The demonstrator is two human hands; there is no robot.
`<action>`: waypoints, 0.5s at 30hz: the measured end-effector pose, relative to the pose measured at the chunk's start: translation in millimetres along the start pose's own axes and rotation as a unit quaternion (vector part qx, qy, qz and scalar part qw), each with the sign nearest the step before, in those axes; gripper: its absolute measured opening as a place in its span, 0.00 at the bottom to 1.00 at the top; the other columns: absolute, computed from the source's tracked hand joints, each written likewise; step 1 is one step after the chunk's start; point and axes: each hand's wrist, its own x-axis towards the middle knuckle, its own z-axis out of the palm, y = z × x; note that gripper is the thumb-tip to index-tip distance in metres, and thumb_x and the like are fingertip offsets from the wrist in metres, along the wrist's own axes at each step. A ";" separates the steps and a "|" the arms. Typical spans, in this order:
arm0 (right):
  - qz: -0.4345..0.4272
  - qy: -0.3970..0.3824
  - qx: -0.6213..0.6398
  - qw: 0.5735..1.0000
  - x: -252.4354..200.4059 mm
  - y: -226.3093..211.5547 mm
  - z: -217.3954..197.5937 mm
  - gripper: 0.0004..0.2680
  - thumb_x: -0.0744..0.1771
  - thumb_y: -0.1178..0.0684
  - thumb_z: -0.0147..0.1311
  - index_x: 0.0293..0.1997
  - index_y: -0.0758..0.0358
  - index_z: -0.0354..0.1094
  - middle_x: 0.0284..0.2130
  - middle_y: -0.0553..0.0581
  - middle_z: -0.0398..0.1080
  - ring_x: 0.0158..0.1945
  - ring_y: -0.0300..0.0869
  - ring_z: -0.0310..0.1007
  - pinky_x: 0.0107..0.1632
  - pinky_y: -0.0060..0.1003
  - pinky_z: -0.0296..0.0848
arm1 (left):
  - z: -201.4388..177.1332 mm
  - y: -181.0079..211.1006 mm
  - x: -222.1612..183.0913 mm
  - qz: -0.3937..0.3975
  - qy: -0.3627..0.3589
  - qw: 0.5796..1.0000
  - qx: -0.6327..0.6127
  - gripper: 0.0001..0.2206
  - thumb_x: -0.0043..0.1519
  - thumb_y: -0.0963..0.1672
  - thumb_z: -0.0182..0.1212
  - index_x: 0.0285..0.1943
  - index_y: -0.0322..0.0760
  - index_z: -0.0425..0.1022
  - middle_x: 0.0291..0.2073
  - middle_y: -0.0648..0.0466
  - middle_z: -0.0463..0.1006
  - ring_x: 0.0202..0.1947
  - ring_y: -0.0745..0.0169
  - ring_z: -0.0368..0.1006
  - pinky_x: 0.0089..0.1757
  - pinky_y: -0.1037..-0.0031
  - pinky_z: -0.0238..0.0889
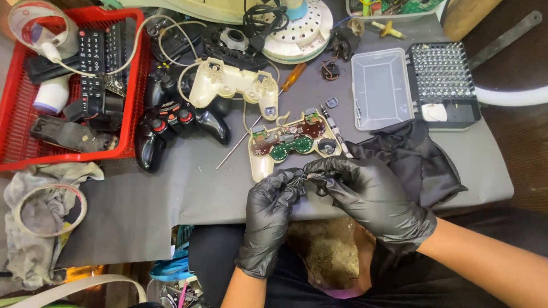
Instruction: Reassembling the internal components of a game controller, specifically placing the circuit board and button membranes into the shell.
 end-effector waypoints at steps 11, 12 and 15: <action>-0.070 0.102 -0.062 0.990 -12.2 -6.1 27.3 0.05 0.66 0.57 0.59 0.43 0.59 0.79 0.41 0.49 0.81 0.59 0.39 0.74 0.81 0.43 0.36 | -9.2 6.1 -4.0 0.127 -0.079 0.985 -0.082 0.04 0.65 0.41 0.62 0.45 0.35 0.81 0.38 0.57 0.81 0.40 0.68 0.75 0.43 0.74 0.72; -0.067 0.103 -0.060 0.991 -13.0 -5.0 31.6 0.05 0.66 0.57 0.59 0.43 0.59 0.79 0.41 0.49 0.81 0.59 0.39 0.74 0.81 0.43 0.36 | -7.7 6.1 -4.5 0.125 -0.080 0.986 -0.079 0.04 0.65 0.41 0.62 0.45 0.35 0.81 0.38 0.57 0.81 0.40 0.68 0.75 0.43 0.74 0.72; -0.019 0.147 -0.039 0.988 -12.2 1.0 42.3 0.07 0.65 0.58 0.61 0.45 0.61 0.79 0.50 0.53 0.79 0.74 0.40 0.57 0.79 0.39 0.37 | -5.4 6.8 -2.9 0.091 -0.071 0.983 -0.140 0.05 0.65 0.42 0.63 0.45 0.36 0.82 0.37 0.58 0.82 0.39 0.68 0.75 0.40 0.71 0.72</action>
